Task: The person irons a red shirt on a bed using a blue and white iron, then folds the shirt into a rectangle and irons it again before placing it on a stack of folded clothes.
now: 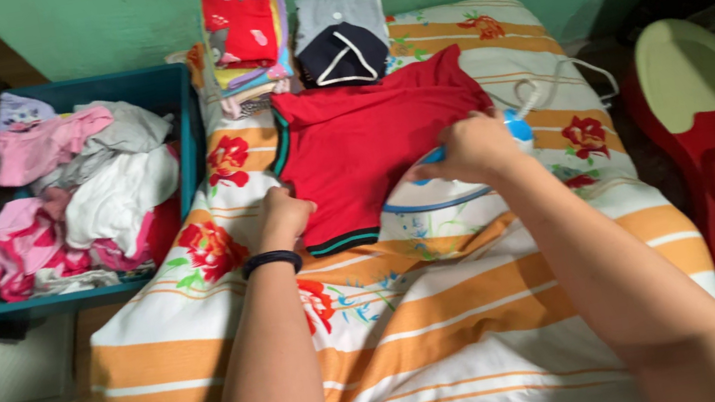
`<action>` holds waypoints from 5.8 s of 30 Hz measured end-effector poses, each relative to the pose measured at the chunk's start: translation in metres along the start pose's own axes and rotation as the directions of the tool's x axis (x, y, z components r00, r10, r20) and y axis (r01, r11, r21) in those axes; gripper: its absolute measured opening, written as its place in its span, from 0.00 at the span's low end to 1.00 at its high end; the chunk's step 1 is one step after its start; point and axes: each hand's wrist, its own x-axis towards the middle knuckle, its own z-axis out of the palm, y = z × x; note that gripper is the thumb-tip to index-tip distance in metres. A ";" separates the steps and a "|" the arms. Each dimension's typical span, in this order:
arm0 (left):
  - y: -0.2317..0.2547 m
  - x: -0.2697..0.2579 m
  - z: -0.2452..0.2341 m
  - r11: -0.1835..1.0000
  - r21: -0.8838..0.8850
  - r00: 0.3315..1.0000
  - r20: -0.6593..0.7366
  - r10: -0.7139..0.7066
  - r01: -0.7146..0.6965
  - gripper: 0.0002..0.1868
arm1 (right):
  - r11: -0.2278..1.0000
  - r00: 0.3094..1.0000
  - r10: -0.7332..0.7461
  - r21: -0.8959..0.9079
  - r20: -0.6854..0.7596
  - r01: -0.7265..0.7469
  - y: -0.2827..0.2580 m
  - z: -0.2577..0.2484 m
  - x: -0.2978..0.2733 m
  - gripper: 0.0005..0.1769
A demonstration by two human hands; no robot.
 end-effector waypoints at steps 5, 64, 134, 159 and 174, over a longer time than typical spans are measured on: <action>0.002 -0.011 -0.012 0.998 0.057 1.000 0.012 -0.023 0.022 0.25 | 0.974 0.976 0.216 0.057 0.036 -0.218 0.033 -0.002 0.010 0.46; -0.033 0.012 -0.002 0.941 -0.147 0.889 0.399 -0.225 0.305 0.14 | 0.996 0.976 0.022 0.093 -0.215 -0.002 -0.102 -0.024 0.048 0.46; 0.019 -0.004 -0.033 0.910 -0.257 0.944 0.149 -0.294 0.324 0.23 | 0.971 0.970 0.240 -0.031 0.047 -0.239 0.082 0.000 0.030 0.52; -0.017 0.027 -0.015 0.887 -0.327 0.935 0.249 -0.253 0.327 0.11 | 0.988 0.967 -0.146 0.011 -0.208 0.152 -0.099 -0.022 0.089 0.46; -0.020 0.034 -0.014 0.886 -0.331 0.928 0.293 -0.231 0.325 0.12 | 0.993 0.984 0.008 0.120 -0.177 0.014 -0.133 -0.027 0.092 0.47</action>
